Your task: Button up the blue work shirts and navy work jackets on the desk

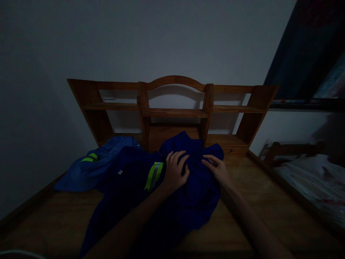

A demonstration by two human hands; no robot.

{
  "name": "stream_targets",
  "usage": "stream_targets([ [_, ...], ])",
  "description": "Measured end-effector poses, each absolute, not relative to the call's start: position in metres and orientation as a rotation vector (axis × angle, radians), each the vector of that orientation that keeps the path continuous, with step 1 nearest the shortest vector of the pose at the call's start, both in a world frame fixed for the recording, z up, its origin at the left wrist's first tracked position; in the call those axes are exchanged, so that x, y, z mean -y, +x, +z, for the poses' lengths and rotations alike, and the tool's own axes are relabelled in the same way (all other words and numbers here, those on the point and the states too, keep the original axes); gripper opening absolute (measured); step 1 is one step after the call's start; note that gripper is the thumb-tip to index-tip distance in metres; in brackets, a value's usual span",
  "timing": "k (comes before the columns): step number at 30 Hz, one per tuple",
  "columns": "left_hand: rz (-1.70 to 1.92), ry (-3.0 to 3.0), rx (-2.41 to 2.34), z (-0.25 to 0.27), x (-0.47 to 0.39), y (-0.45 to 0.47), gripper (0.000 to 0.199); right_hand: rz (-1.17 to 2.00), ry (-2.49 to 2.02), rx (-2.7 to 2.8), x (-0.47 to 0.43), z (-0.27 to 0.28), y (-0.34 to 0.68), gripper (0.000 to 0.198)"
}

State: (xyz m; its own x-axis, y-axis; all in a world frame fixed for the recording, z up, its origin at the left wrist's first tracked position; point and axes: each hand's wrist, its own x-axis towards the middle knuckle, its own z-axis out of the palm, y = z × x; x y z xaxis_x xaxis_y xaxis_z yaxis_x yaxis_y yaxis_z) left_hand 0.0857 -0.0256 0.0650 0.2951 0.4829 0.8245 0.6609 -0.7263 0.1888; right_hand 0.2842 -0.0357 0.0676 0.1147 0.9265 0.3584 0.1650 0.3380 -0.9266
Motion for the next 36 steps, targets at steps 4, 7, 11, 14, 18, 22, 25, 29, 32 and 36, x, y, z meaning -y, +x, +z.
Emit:
stream_targets([
  [4, -1.309, -2.566, 0.82, 0.062, 0.031, 0.093, 0.035, 0.943, -1.066, 1.354, 0.037, 0.066, 0.281, 0.033],
  [7, -1.34, -2.612, 0.831, 0.058, 0.028, 0.094, 0.031, 0.958, -1.073, 1.371, 0.038, 0.066, 0.281, 0.034],
  [11, -1.441, -2.613, 0.827, 0.053, 0.02, 0.09, 0.022, 0.907, -1.09, 1.472, 0.038, 0.066, 0.281, 0.033],
  [14, -1.512, -2.634, 0.874, 0.051, 0.016, 0.089, 0.018, 0.671, -1.121, 1.583, 0.04, 0.065, 0.276, 0.028],
  [18, -1.617, -2.624, 1.013, 0.05, 0.014, 0.091, 0.015, 0.221, -1.119, 1.709, 0.048, 0.067, 0.267, 0.028],
  [22, -1.645, -2.589, 1.081, 0.05, 0.015, 0.094, 0.011, 0.066, -1.08, 1.806, 0.054, 0.07, 0.262, 0.038],
  [25, -1.627, -2.591, 1.112, 0.05, 0.016, 0.095, 0.009, 0.069, -1.059, 1.865, 0.055, 0.07, 0.263, 0.023],
  [29, -1.601, -2.607, 1.135, 0.049, 0.016, 0.094, 0.01, 0.104, -1.053, 1.838, 0.054, 0.069, 0.264, 0.015],
  [32, -1.596, -2.633, 1.109, 0.048, 0.014, 0.091, 0.014, 0.143, -1.057, 1.828, 0.052, 0.067, 0.264, 0.013],
  [36, -1.581, -2.613, 1.094, 0.046, 0.013, 0.09, 0.016, 0.175, -1.084, 1.805, 0.049, 0.064, 0.265, 0.013],
])
